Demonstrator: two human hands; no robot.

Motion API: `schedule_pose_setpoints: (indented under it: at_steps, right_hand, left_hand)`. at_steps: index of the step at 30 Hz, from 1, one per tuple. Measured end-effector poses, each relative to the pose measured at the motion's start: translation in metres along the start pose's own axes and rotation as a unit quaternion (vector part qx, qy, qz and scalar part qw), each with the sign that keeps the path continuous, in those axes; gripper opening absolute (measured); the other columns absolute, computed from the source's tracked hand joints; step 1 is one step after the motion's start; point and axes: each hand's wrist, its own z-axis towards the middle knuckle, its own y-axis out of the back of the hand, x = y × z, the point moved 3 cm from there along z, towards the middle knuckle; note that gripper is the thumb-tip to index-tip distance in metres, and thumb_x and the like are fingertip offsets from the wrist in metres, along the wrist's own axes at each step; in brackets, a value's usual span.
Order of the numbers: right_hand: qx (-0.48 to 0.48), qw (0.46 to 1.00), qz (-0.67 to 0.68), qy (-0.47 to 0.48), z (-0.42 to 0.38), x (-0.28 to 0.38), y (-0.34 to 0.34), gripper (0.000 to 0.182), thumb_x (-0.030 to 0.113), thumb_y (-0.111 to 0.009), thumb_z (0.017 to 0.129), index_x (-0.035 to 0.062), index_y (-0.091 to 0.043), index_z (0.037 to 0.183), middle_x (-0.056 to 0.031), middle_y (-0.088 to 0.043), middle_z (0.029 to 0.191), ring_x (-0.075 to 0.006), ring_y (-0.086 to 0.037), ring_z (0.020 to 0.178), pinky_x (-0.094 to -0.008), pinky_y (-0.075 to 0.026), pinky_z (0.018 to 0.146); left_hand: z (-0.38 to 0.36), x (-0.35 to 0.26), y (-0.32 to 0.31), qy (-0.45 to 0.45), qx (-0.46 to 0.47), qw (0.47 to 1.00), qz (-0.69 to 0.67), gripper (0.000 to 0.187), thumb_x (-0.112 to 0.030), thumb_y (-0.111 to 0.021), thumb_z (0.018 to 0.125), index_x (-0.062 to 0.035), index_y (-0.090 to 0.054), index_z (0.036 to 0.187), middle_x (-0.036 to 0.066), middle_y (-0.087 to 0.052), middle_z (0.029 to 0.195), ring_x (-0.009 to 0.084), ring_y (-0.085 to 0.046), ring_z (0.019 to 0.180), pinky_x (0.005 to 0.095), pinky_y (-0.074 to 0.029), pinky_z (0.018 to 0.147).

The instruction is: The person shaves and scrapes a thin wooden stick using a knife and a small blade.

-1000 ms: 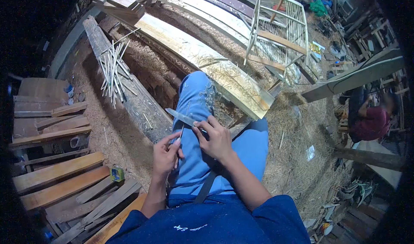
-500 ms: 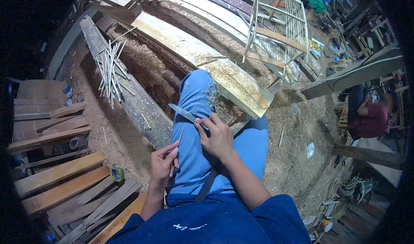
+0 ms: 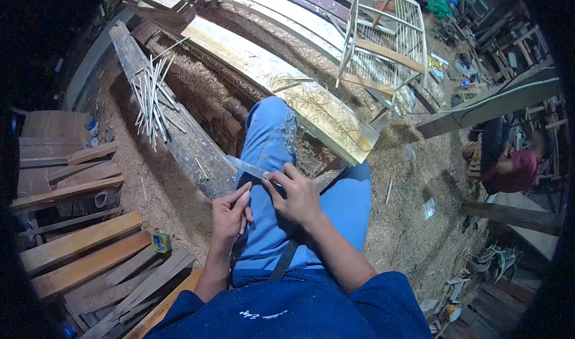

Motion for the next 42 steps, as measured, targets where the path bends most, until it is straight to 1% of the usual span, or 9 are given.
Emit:
schedule_pose_setpoints:
  at_steps: [3,6,7,18,22,26,37,39,42]
  right_hand:
    - [-0.037,0.999,-0.004,-0.003,0.005,-0.002,-0.001,0.013,0.016,-0.079,0.087,0.0075,-0.076,0.096,-0.011,-0.057,0.08,-0.031,-0.064,0.067,-0.0403,-0.049,0.059]
    - [-0.038,0.999,0.0,-0.02,0.009,-0.004,0.001,0.013,0.016,-0.079,0.088,0.0072,-0.076,0.096,-0.011,-0.058,0.079,-0.0309,-0.064,0.068,-0.0403,-0.049,0.059]
    - [-0.027,0.999,-0.01,-0.03,0.009,-0.007,0.0,0.014,0.022,-0.076,0.09,0.012,-0.075,0.099,-0.01,-0.059,0.084,-0.0336,-0.066,0.07,-0.0453,-0.051,0.059]
    - [-0.05,0.997,-0.04,-0.031,0.011,-0.005,-0.002,0.012,0.024,-0.075,0.091,0.0137,-0.075,0.097,-0.0086,-0.058,0.081,-0.0322,-0.065,0.066,-0.0448,-0.05,0.057]
    - [-0.031,0.999,-0.009,-0.016,0.006,-0.003,0.004,0.011,0.021,-0.076,0.09,0.0131,-0.075,0.098,-0.0093,-0.058,0.081,-0.0322,-0.065,0.066,-0.0447,-0.05,0.057]
    - [-0.014,1.0,0.007,0.027,-0.001,0.005,0.005,0.013,0.016,-0.08,0.087,0.0074,-0.076,0.095,-0.0108,-0.057,0.078,-0.0298,-0.063,0.067,-0.0395,-0.048,0.057]
    - [-0.042,0.998,-0.039,-0.022,0.01,-0.008,0.007,0.011,0.017,-0.078,0.088,0.0081,-0.076,0.094,-0.0097,-0.058,0.078,-0.0294,-0.063,0.064,-0.0406,-0.048,0.057]
    - [-0.043,0.997,-0.049,-0.039,0.014,-0.017,0.007,0.012,0.023,-0.075,0.091,0.0123,-0.075,0.097,-0.0101,-0.058,0.082,-0.033,-0.066,0.069,-0.0456,-0.048,0.057]
    - [-0.049,0.996,-0.051,-0.047,0.015,-0.017,0.006,0.013,0.024,-0.074,0.092,0.0118,-0.075,0.097,-0.0107,-0.058,0.082,-0.0349,-0.066,0.07,-0.046,-0.049,0.059]
  left_hand:
    - [-0.006,0.004,0.002,0.013,-0.001,1.0,-0.009,0.032,-0.013,-0.062,0.104,-0.0009,-0.067,0.133,0.006,-0.065,0.062,0.0042,-0.042,0.035,0.0211,-0.031,0.034]
    - [-0.016,0.011,0.005,0.021,-0.007,1.0,-0.018,0.032,-0.012,-0.062,0.104,-0.001,-0.067,0.133,0.006,-0.064,0.061,0.0041,-0.042,0.035,0.0206,-0.031,0.034]
    - [-0.019,0.012,0.006,0.022,-0.007,1.0,-0.018,0.032,-0.012,-0.062,0.104,-0.001,-0.067,0.133,0.006,-0.064,0.061,0.0041,-0.042,0.035,0.0206,-0.031,0.034]
    - [-0.041,0.015,0.012,0.038,-0.033,0.998,-0.034,0.032,-0.012,-0.065,0.102,0.0002,-0.068,0.131,0.004,-0.064,0.061,0.0039,-0.043,0.036,0.0203,-0.032,0.034]
    - [-0.02,0.003,0.0,0.013,-0.017,0.999,-0.031,0.032,-0.012,-0.066,0.102,0.0009,-0.068,0.131,0.004,-0.064,0.061,0.0037,-0.042,0.037,0.0206,-0.032,0.034]
    - [0.001,-0.008,-0.006,0.018,-0.013,1.0,-0.007,0.034,-0.012,-0.066,0.101,0.0007,-0.066,0.132,0.003,-0.063,0.061,0.0033,-0.042,0.037,0.0211,-0.032,0.034]
    - [-0.011,0.003,-0.002,0.037,-0.013,0.999,-0.024,0.031,-0.013,-0.066,0.101,-0.0013,-0.069,0.13,0.003,-0.062,0.059,0.0038,-0.041,0.036,0.0214,-0.031,0.034]
    - [-0.019,0.008,0.001,0.039,-0.018,0.999,-0.019,0.031,-0.013,-0.067,0.101,-0.0017,-0.069,0.13,0.004,-0.062,0.059,0.0039,-0.039,0.035,0.0216,-0.03,0.034]
    - [-0.035,0.014,0.011,0.048,-0.021,0.998,-0.017,0.031,-0.013,-0.067,0.101,-0.0007,-0.069,0.129,0.003,-0.062,0.059,0.0039,-0.042,0.036,0.0204,-0.031,0.034]
